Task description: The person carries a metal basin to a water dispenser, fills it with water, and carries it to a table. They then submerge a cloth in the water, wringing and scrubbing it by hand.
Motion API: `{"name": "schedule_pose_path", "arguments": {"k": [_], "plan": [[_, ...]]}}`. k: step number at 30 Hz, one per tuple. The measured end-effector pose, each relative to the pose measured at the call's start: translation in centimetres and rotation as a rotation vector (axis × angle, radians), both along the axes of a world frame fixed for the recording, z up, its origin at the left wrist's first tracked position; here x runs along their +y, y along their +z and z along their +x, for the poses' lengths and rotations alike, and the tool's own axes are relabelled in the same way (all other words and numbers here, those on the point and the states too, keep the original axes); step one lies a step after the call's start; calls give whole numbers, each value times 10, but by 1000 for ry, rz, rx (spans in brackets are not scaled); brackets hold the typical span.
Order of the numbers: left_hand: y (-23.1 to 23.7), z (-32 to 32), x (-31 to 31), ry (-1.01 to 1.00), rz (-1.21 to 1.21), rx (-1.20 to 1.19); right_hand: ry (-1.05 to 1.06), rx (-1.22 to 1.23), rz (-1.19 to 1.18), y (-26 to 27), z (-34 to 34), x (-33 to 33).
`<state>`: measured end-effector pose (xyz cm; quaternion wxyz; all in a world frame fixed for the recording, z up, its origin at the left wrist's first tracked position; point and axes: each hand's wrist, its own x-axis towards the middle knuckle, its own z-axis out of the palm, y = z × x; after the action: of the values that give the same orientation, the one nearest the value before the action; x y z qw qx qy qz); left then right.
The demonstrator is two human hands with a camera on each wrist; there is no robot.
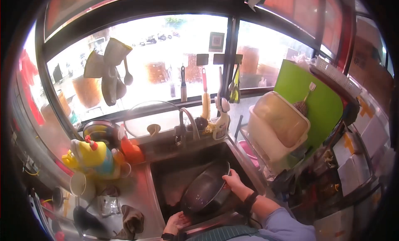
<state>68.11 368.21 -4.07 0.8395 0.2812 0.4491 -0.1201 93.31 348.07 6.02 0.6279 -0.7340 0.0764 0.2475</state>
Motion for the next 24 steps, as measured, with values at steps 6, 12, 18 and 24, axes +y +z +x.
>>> {"name": "schedule_pose_path", "arguments": {"k": [6,12,18,24], "plan": [[-25,0,8,446,-732,154,125,-93,-73,28,-15,30],[-25,-2,2,430,-819,79,328,-295,-110,57,-35,65],[22,-4,-11,268,-1078,-97,436,-360,-181,76,-56,81],[58,-4,-28,-505,132,-613,387,-451,-164,89,-61,68]]}}
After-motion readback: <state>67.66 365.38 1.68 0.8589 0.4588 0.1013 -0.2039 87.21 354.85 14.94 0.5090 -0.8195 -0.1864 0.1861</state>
